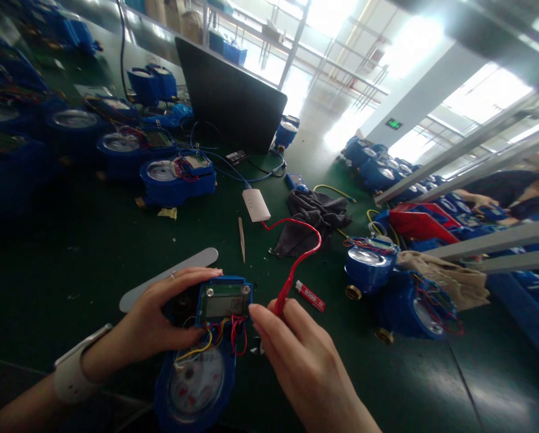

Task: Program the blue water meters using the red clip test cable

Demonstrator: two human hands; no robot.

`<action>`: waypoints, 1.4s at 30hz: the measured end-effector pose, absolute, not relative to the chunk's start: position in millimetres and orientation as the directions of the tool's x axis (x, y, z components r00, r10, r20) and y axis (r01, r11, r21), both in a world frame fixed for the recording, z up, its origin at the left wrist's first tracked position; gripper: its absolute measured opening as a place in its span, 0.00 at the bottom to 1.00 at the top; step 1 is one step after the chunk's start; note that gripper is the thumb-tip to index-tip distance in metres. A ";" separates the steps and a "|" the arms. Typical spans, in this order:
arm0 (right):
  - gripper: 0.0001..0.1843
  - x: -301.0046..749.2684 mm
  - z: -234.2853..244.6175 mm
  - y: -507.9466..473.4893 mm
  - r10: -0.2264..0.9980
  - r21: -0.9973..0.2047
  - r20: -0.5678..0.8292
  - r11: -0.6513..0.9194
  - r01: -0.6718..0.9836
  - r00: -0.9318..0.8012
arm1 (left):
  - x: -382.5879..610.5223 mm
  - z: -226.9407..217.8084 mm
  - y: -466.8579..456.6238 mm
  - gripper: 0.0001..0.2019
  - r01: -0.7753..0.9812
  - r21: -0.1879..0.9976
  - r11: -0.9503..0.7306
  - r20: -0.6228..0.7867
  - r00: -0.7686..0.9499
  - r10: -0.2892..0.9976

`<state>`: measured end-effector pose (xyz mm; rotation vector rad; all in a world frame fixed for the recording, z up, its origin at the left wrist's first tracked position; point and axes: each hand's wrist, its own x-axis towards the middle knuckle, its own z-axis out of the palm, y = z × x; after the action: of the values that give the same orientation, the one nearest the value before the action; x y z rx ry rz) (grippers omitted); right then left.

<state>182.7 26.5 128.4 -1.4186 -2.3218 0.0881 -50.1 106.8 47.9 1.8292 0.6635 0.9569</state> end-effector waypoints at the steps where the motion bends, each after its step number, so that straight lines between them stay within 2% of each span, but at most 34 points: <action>1: 0.12 182.9 128.6 27.6 0.866 -0.269 0.310 0.475 0.838 -0.392 | -50.3 47.2 106.4 0.35 0.039 0.910 -0.414 0.327 0.548 0.770; 11: 0.11 181.3 136.7 33.2 0.884 -0.289 0.268 0.453 0.843 -0.383 | -50.5 50.3 105.8 0.34 0.065 0.929 -0.365 0.273 0.547 0.791; 19: 0.12 180.4 132.7 37.5 0.884 -0.316 0.292 0.450 0.835 -0.366 | -50.4 52.1 106.2 0.32 0.071 0.939 -0.337 0.244 0.551 0.798; 21: 0.15 177.6 125.0 37.8 0.891 -0.410 0.345 0.426 0.807 -0.295 | -50.6 52.6 106.1 0.32 0.075 0.938 -0.338 0.243 0.550 0.799; 23: 0.20 173.7 116.0 37.8 0.907 -0.603 0.406 0.362 0.711 -0.117 | -50.7 52.1 105.9 0.32 0.075 0.937 -0.340 0.246 0.548 0.799; 25: 0.22 170.3 109.3 38.4 0.926 -0.776 0.372 0.268 0.571 0.072 | -50.8 51.1 105.7 0.33 0.074 0.935 -0.347 0.252 0.549 0.797; 27: 0.20 169.2 107.1 39.5 0.952 -0.836 0.281 0.181 0.519 0.121 | -50.9 50.2 105.3 0.33 0.072 0.932 -0.355 0.260 0.549 0.794; 32: 0.07 176.9 113.7 38.6 0.993 -0.817 0.100 0.050 0.574 0.056 | -51.1 51.9 104.1 0.33 0.084 0.929 -0.360 0.261 0.541 0.800; 36: 0.10 185.2 116.0 35.3 0.998 -0.769 0.052 0.057 0.637 -0.027 | -50.8 55.3 104.4 0.31 0.086 0.930 -0.357 0.259 0.535 0.804; 42: 0.10 188.5 117.3 37.0 0.992 -0.739 0.083 0.123 0.662 -0.091 | -49.8 57.0 105.3 0.31 0.088 0.935 -0.342 0.245 0.538 0.807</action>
<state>188.5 37.0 117.3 -1.5992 -1.8197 0.7271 -49.8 105.3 57.0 1.7787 0.7455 0.9024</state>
